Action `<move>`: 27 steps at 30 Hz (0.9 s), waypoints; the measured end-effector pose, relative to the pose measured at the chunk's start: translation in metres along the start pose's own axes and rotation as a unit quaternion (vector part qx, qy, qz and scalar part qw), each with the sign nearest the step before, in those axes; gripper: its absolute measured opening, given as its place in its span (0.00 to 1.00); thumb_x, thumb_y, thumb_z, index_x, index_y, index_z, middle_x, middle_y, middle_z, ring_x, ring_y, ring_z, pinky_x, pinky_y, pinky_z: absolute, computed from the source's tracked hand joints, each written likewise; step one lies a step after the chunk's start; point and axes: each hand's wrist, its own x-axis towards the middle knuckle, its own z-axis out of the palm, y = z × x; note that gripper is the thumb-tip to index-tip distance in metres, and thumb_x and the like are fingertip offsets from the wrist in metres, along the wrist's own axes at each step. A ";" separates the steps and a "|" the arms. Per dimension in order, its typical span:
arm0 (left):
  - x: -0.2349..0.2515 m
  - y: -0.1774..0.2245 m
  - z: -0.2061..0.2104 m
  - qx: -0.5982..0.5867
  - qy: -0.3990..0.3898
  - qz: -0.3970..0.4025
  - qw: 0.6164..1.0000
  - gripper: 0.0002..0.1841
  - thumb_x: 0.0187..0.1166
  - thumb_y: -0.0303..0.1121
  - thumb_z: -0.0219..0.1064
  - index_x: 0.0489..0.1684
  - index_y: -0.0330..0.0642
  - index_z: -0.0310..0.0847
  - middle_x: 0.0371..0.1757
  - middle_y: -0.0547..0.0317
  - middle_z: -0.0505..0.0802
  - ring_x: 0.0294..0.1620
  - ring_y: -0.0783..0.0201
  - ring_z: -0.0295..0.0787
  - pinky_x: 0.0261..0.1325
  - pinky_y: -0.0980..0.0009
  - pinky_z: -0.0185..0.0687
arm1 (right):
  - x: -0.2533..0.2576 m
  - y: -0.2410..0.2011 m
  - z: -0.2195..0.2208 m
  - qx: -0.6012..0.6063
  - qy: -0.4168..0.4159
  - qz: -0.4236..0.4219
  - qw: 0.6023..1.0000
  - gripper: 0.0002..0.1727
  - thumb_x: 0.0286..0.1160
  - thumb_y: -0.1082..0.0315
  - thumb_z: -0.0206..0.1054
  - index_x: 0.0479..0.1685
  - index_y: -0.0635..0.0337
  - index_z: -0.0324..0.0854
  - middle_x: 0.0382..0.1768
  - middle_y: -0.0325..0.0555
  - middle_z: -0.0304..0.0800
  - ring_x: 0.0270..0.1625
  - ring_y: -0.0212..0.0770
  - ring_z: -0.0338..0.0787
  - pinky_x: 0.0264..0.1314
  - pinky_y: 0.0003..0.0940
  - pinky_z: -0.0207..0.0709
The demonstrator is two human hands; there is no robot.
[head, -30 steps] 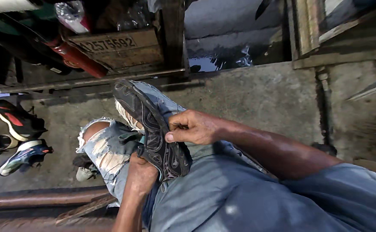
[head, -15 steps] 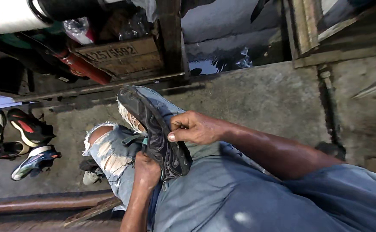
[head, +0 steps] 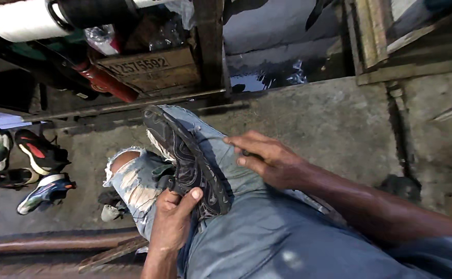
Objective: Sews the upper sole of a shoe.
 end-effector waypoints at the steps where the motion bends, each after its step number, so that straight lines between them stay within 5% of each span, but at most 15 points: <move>1: 0.000 0.000 0.000 -0.006 -0.003 -0.003 1.000 0.10 0.75 0.29 0.75 0.49 0.35 0.89 0.45 0.51 0.95 0.46 0.64 0.94 0.57 0.62 0.91 | -0.001 -0.005 -0.004 -0.037 -0.033 -0.039 0.998 0.26 0.84 0.63 0.62 0.82 0.45 0.77 0.43 0.35 0.87 0.40 0.27 0.84 0.42 0.27 0.83; 5: 0.000 0.000 0.001 -0.032 0.004 -0.017 0.999 0.09 0.75 0.28 0.74 0.47 0.34 0.89 0.44 0.49 0.96 0.45 0.62 0.95 0.56 0.61 0.92 | -0.004 -0.027 -0.006 -0.115 -0.102 -0.119 0.981 0.22 0.90 0.53 0.55 0.74 0.48 0.84 0.39 0.36 0.89 0.34 0.29 0.85 0.35 0.29 0.80; 19: 0.002 0.000 0.002 -0.038 -0.001 -0.026 0.999 0.06 0.76 0.28 0.74 0.44 0.35 0.90 0.43 0.50 0.96 0.45 0.63 0.94 0.55 0.63 0.91 | 0.007 -0.034 0.004 -0.189 -0.106 -0.125 0.968 0.19 0.87 0.62 0.54 0.65 0.48 0.90 0.32 0.38 0.86 0.29 0.33 0.84 0.28 0.31 0.76; 27: 0.004 0.002 0.012 0.048 -0.011 -0.010 0.999 0.06 0.80 0.27 0.69 0.43 0.34 0.91 0.43 0.52 0.95 0.46 0.64 0.93 0.56 0.65 0.91 | 0.019 -0.056 -0.011 -0.311 -0.170 -0.108 0.929 0.14 0.79 0.64 0.60 0.50 0.47 0.92 0.27 0.37 0.83 0.26 0.39 0.84 0.24 0.38 0.76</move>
